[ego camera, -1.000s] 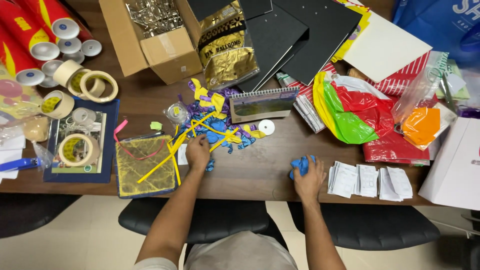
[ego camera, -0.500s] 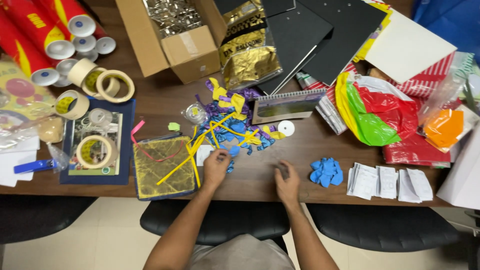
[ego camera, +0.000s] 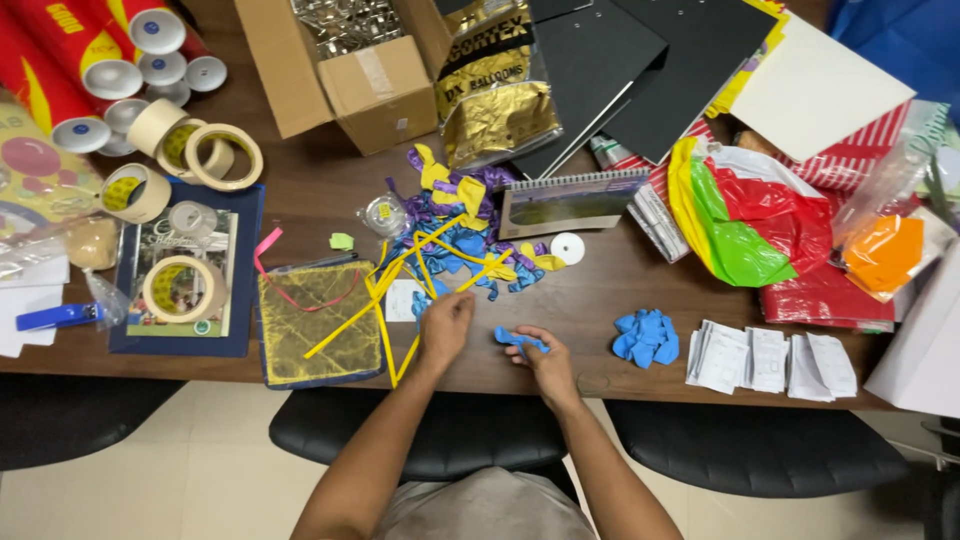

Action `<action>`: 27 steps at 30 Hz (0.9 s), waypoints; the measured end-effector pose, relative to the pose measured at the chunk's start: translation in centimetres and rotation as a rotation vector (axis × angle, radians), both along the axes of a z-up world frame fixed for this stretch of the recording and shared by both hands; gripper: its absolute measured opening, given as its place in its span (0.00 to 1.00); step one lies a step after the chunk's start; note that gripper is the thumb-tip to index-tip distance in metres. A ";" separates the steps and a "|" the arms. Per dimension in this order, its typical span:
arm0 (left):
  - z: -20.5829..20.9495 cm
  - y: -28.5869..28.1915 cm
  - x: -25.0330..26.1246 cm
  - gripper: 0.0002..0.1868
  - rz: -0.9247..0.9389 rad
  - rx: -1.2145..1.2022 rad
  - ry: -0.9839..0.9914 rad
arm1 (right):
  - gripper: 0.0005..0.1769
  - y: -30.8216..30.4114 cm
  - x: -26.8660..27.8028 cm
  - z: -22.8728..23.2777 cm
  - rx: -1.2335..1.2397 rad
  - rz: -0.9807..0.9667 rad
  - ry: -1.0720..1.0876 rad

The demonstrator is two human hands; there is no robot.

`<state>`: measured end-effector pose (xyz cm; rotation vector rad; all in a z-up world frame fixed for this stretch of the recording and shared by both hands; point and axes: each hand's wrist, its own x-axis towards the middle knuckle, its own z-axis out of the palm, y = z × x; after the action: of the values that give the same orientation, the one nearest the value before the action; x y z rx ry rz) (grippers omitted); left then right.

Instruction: The person sits at a cluttered table and organizes party supplies. They pick up blue and yellow balloons, separating them into piles, and also handle yellow sticks and small white packets.

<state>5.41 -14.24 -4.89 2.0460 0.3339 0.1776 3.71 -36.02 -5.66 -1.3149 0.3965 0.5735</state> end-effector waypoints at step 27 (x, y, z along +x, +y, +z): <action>1.2 -0.2 0.0 0.09 0.453 -0.091 0.173 | 0.14 -8.2 0.7 1.5 0.229 -0.031 0.154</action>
<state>5.38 -14.47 -3.70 1.8743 0.8974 0.2559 4.43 -44.23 -4.17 -1.0472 0.4627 0.6757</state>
